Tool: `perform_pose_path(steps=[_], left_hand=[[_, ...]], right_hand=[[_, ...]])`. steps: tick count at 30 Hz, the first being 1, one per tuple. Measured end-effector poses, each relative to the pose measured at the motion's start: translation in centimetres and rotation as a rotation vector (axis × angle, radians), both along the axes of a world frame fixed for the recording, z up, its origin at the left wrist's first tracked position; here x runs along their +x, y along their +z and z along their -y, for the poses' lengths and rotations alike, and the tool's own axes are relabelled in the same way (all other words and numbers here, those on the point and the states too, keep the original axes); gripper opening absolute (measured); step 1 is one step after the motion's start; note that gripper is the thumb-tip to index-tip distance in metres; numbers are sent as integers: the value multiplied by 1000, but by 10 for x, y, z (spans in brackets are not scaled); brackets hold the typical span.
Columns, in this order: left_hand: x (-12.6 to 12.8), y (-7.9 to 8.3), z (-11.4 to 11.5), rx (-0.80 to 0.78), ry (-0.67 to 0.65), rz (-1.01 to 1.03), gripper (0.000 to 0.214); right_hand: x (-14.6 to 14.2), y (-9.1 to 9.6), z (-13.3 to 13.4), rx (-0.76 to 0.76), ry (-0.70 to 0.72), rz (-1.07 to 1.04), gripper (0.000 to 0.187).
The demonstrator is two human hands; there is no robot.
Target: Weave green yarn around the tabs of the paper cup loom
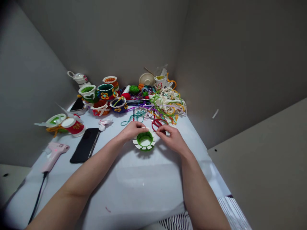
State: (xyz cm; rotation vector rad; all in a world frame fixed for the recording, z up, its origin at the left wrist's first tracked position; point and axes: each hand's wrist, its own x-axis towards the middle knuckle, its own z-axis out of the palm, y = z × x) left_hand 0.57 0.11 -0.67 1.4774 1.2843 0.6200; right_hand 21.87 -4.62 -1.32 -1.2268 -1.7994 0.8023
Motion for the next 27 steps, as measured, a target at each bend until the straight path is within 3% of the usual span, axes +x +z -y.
perform_pose_path(steps=[4, 8, 15, 23, 27], left_hand=[[1, 4, 2, 16, 22, -8, 25], [1, 7, 6, 5, 59, -5, 24], [-5, -5, 5, -28, 60, 77, 23], [-6, 19, -14, -45, -190, 34, 19], [2, 16, -19, -59, -245, -33, 20]], right_hand=[[2, 0, 0, 39, 83, 30, 17], [5, 1, -1, 45, 78, 36, 18], [1, -4, -2, -174, 230, 123, 18], [-3, -6, -3, -177, 193, 95, 19], [-1, -10, -5, -169, 183, 94, 19]])
